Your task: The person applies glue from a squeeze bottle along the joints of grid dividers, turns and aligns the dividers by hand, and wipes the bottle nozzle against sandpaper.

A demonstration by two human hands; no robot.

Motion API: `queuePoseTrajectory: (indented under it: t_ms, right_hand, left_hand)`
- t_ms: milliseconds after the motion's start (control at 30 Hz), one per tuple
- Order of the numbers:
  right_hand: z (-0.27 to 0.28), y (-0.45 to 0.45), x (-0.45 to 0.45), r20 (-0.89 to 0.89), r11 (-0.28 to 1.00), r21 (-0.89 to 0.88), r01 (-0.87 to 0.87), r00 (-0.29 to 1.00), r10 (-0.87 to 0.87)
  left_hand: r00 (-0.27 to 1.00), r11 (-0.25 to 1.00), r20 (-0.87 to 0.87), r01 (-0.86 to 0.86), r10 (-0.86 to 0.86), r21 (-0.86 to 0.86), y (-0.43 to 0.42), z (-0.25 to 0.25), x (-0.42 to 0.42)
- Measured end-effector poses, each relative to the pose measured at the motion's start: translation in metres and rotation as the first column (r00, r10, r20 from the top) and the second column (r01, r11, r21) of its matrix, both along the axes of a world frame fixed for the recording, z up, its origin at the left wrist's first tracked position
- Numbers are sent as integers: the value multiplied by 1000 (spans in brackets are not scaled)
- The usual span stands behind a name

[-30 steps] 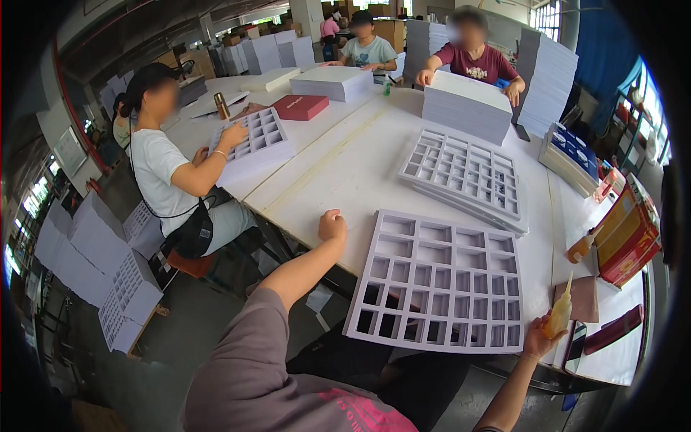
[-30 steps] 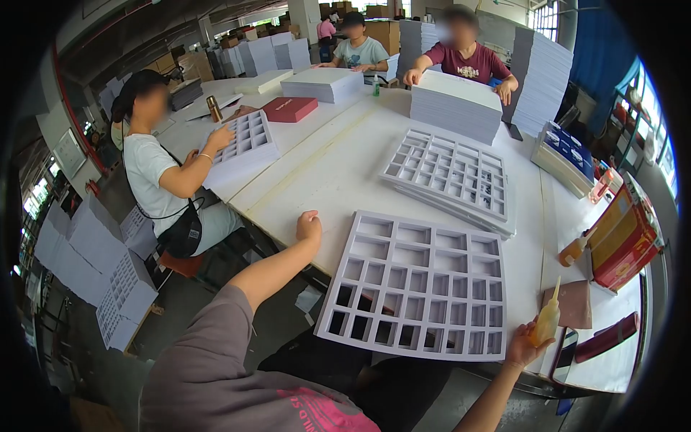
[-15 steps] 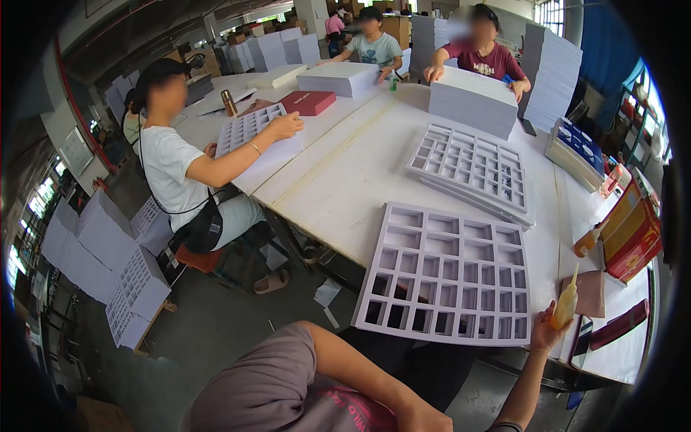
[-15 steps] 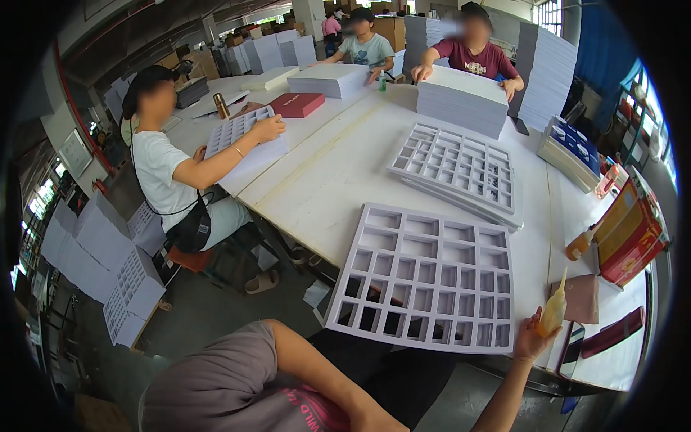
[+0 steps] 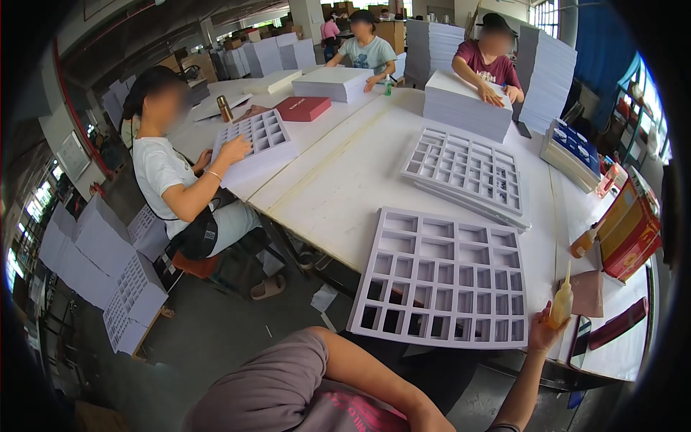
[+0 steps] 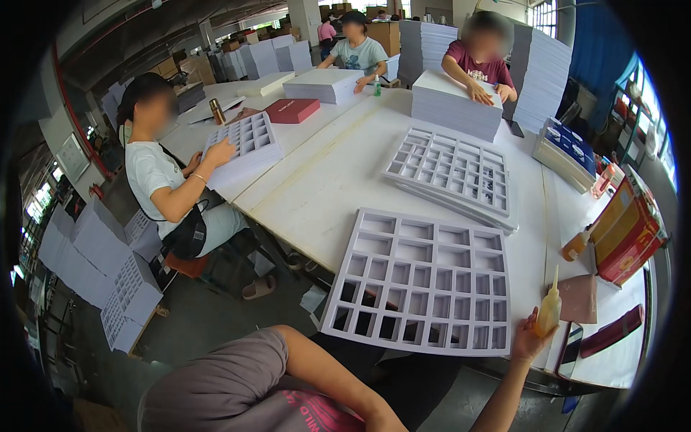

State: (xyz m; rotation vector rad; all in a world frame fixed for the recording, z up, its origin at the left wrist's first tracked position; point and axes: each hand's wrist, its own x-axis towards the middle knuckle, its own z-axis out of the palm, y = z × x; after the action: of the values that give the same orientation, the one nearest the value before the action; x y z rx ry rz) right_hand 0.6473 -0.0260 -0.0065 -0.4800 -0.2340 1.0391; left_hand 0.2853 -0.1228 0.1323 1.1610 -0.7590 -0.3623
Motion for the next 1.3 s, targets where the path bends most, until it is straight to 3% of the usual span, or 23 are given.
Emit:
queuePoseTrajectory:
  t_ms: [133, 267, 367, 467, 567, 667, 833, 967, 1000, 1067, 1133, 1233, 1267, 1300]
  right_hand:
    - [2, -2, -3, -32, 1000, -2, -15, 999, 15]
    - [-1, 2, 2, -27, 1000, -18, -15, 1000, 14]
    - [-1, 2, 2, -2, 1000, -19, 5, 1000, -5]
    - [9, 1, -7, -12, 998, -40, 38, 999, -39]
    - [6, 2, -5, -15, 999, -22, 27, 1000, -27]
    - [7, 3, -5, -57, 998, -51, 43, 997, -46]
    - [10, 0, -7, -55, 1000, -23, 7, 998, -9]
    - [14, 1, -10, -61, 999, -42, 19, 998, -22]
    - [14, 1, -10, -56, 999, -45, 22, 998, -24]
    - [14, 0, -11, -47, 998, -50, 27, 998, -29]
    - [18, -1, -14, -48, 999, -44, 23, 999, -26]
    - [19, 0, -14, -53, 999, -35, 31, 998, -33]
    - [18, 0, -14, -54, 999, -35, 32, 998, -33]
    - [18, 0, -15, -56, 999, -29, 32, 998, -34]
  left_hand:
    - [1000, 1000, -18, 2, -3, -31, 3, 2, 0]
    - [989, 989, -88, -125, 119, -73, 0, 15, -3]
    - [975, 979, 148, -180, 165, 95, -12, 6, 4]
    - [991, 992, 45, -127, 128, -16, -14, 0, 5]
    - [999, 997, 21, -45, 44, 58, -9, -9, 11]
    - [991, 998, -119, 55, -58, -20, 4, -9, 10]
    - [964, 994, -263, 19, -48, -110, 21, -8, 14]
    - [988, 966, -78, -144, 130, -215, 18, -7, 26]
    - [930, 935, -201, -335, 308, -118, 29, -7, 23]
    - [860, 828, -293, -493, 418, -266, 59, -10, 26]
    - [730, 727, -187, -680, 658, -97, 98, 7, 5]
    - [332, 318, 35, -926, 943, 204, 162, 14, -44]
    - [145, 153, -62, -976, 987, 157, 181, 12, -62]
    - [-102, -64, -125, -960, 987, 273, 204, 8, -82]
